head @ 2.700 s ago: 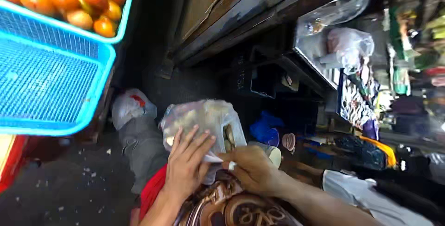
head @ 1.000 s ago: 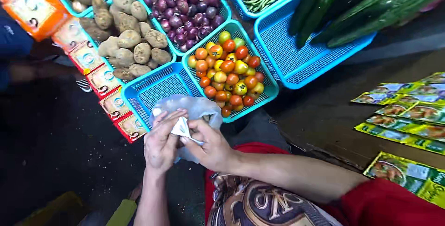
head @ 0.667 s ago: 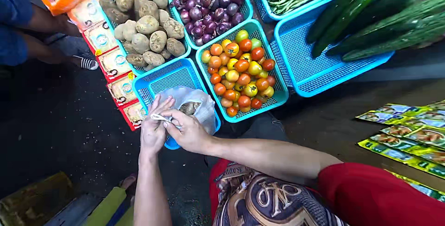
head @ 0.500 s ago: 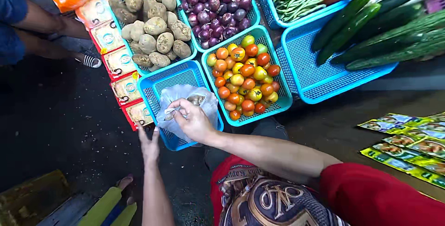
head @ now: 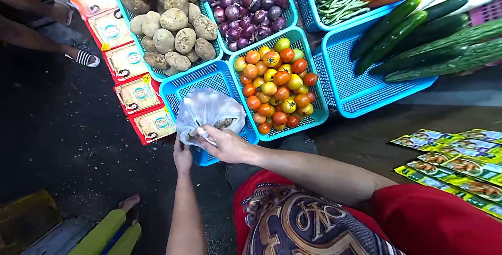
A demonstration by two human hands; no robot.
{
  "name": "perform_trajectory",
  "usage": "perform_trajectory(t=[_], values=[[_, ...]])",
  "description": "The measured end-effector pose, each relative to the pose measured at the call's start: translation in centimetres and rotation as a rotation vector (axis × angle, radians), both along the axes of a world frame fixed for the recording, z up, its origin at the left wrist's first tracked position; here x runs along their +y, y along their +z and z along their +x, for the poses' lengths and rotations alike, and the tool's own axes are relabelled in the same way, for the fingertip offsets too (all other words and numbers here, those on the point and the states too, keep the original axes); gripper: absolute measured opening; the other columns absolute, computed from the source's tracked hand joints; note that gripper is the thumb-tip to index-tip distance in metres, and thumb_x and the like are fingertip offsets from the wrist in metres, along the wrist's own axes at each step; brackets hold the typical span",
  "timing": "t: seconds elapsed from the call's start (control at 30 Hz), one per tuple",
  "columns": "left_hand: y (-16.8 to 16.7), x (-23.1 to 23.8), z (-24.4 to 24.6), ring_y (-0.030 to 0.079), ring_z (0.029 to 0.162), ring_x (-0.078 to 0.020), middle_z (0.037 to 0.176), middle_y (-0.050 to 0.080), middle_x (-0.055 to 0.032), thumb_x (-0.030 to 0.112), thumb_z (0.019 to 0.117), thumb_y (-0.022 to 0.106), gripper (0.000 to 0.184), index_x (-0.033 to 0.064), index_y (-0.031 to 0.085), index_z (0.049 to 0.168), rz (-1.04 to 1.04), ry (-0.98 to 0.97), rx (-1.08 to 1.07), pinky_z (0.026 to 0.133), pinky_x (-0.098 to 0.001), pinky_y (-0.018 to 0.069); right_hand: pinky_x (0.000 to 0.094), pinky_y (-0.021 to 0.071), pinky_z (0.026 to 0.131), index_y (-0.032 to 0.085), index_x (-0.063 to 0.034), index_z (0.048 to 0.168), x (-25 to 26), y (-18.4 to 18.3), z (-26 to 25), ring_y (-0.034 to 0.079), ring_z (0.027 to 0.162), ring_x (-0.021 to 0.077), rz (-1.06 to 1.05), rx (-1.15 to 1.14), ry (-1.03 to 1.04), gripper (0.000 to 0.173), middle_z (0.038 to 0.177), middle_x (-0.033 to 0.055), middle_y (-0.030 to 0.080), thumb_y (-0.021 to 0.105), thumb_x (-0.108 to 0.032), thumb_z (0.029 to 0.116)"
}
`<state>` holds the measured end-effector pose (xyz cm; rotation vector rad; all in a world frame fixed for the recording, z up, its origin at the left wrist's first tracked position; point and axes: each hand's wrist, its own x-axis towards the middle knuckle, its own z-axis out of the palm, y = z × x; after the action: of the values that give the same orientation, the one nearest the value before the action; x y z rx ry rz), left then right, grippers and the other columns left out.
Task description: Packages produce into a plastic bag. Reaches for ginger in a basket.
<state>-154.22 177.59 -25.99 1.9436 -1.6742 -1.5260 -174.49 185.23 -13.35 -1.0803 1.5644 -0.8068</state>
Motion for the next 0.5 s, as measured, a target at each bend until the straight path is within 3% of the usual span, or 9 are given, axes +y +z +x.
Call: perform_trajectory(t=[0.07, 0.13, 0.17, 0.27, 0.37, 0.43, 0.5], values=[[1.7, -0.1, -0.4, 0.050, 0.140, -0.0319, 0.151, 0.049, -0.0247, 0.011, 0.1016, 0.054, 0.055, -0.0013, 0.042, 0.153, -0.184, -0.028, -0.093, 0.117, -0.0459, 0.0391, 0.0525, 0.0576, 0.083, 0.046, -0.0133, 0.152, 1.5, 0.0, 0.2, 0.071, 0.086, 0.0315, 0.056, 0.042, 0.003, 0.054, 0.095, 0.0166, 0.072, 0.062, -0.026, 0.1020], [4.2, 0.0, -1.2, 0.055, 0.133, -0.0305, 0.149, 0.050, -0.0250, 0.012, 0.0997, 0.056, 0.054, -0.0014, 0.045, 0.151, -0.392, -0.001, -0.007, 0.111, -0.0424, 0.0460, 0.0514, 0.0589, 0.085, 0.041, -0.0111, 0.154, 2.4, -0.4, 0.2, 0.072, 0.089, 0.0299, 0.076, 0.108, -0.096, 0.063, 0.098, 0.0143, 0.072, 0.067, -0.027, 0.0989], [5.6, -0.1, -1.8, 0.055, 0.132, -0.0286, 0.148, 0.051, -0.0237, 0.015, 0.0988, 0.057, 0.054, -0.0011, 0.047, 0.149, -0.483, -0.045, 0.051, 0.109, -0.0411, 0.0475, 0.0497, 0.0591, 0.085, 0.047, -0.0080, 0.147, 2.7, -0.9, 0.0, 0.071, 0.089, 0.0285, 0.076, 0.147, -0.144, 0.058, 0.097, 0.0128, 0.071, 0.069, -0.027, 0.0977], [8.3, -0.4, -3.5, 0.044, 0.144, -0.0288, 0.156, 0.046, -0.0174, 0.019, 0.0951, 0.064, 0.053, 0.0060, 0.055, 0.146, -0.563, -0.395, 0.144, 0.115, -0.0491, 0.0418, 0.0463, 0.0561, 0.089, 0.070, -0.0026, 0.109, 3.3, -2.6, -0.6, 0.068, 0.093, 0.0270, 0.059, 0.204, -0.144, 0.027, 0.098, 0.0132, 0.070, 0.069, -0.027, 0.0980], [7.6, -0.8, -4.5, 0.033, 0.151, -0.0342, 0.156, 0.047, -0.0139, 0.013, 0.0931, 0.062, 0.040, 0.0178, 0.070, 0.131, -0.645, -0.629, 0.149, 0.122, -0.0584, 0.0262, 0.0437, 0.0553, 0.093, 0.075, -0.0054, 0.099, 2.8, -2.4, -0.4, 0.068, 0.101, 0.0252, -0.008, 0.212, -0.048, 0.021, 0.099, 0.0111, 0.070, 0.069, -0.025, 0.0980], [7.4, -2.0, -5.2, 0.042, 0.145, -0.0378, 0.142, 0.061, -0.0126, 0.013, 0.0948, 0.060, 0.025, 0.0176, 0.079, 0.111, -0.764, -0.706, 0.157, 0.121, -0.0634, 0.0230, 0.0431, 0.0547, 0.094, 0.076, -0.0040, 0.097, 2.1, -1.9, -0.4, 0.068, 0.101, 0.0256, -0.074, 0.215, -0.014, 0.021, 0.098, 0.0117, 0.070, 0.069, -0.024, 0.0980], [7.4, -3.0, -5.2, 0.052, 0.137, -0.0350, 0.128, 0.071, -0.0072, 0.014, 0.0978, 0.058, 0.023, 0.0151, 0.080, 0.103, -0.828, -0.766, 0.146, 0.119, -0.0608, 0.0275, 0.0414, 0.0561, 0.088, 0.073, -0.0022, 0.090, 2.1, -1.4, -0.3, 0.068, 0.093, 0.0246, -0.167, 0.222, -0.027, 0.018, 0.091, 0.0114, 0.070, 0.069, -0.019, 0.0972]])
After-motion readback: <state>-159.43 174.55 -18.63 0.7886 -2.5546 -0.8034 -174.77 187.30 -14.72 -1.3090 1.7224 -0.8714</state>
